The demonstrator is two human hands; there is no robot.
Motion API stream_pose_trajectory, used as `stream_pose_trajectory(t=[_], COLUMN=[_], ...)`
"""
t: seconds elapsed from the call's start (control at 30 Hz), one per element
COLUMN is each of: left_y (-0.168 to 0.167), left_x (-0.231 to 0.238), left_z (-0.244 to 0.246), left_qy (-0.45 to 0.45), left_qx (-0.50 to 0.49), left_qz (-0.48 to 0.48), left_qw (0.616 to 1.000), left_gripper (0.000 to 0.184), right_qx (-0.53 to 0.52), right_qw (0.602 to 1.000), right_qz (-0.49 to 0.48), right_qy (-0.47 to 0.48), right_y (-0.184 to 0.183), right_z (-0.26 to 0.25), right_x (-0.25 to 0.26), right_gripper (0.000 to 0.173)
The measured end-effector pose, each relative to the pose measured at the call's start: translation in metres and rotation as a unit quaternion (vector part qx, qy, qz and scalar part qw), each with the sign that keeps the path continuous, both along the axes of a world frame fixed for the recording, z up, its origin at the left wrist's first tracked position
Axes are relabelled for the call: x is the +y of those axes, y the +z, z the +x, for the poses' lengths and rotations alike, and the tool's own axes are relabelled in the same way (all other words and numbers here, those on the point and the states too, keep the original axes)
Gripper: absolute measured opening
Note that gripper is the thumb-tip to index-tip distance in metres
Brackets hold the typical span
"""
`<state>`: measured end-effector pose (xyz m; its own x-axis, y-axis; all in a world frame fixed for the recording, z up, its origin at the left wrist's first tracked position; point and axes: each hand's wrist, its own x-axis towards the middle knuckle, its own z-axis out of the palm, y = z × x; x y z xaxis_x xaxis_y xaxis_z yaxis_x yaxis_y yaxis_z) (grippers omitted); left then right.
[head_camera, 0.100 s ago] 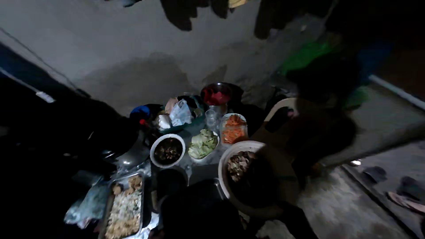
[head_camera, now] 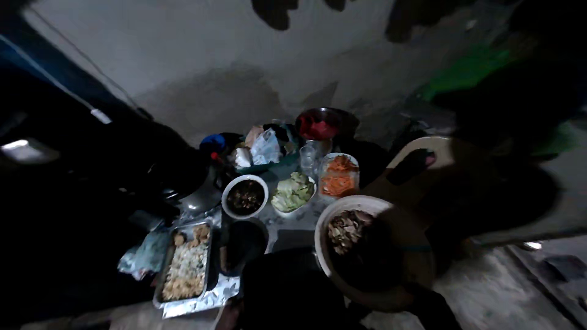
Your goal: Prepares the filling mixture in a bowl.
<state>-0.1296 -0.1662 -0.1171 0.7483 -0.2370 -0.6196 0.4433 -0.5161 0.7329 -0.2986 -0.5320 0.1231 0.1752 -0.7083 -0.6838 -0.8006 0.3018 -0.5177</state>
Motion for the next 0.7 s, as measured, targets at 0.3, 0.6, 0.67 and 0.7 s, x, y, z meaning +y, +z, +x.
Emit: stream_pose_trajectory(t=[0.3, 0.6, 0.67, 0.7], left_y=[-0.066, -0.079, -0.076, -0.074], left_x=[-0.014, -0.046, -0.049, -0.052], left_z=[-0.071, -0.074, -0.062, -0.057], left_qy=[0.224, 0.339, 0.318, 0.308], left_qx=[0.094, 0.039, 0.032, 0.031], left_qz=[-0.013, -0.004, 0.025, 0.036], left_qw=[0.97, 0.94, 0.947, 0.95], left_gripper=[0.031, 0.043, 0.049, 0.051], right_qx=[-0.096, 0.027, 0.114, 0.126], right_qw=[0.989, 0.992, 0.954, 0.956], right_qz=[0.044, 0.002, -0.007, -0.012], right_qy=[-0.107, 0.121, 0.279, 0.266], right_y=[0.003, -0.006, -0.006, -0.007], right_z=[0.003, 0.005, 0.008, 0.012], right_x=[-0.027, -0.025, -0.032, -0.03], right_gripper=[0.039, 0.033, 0.039, 0.039])
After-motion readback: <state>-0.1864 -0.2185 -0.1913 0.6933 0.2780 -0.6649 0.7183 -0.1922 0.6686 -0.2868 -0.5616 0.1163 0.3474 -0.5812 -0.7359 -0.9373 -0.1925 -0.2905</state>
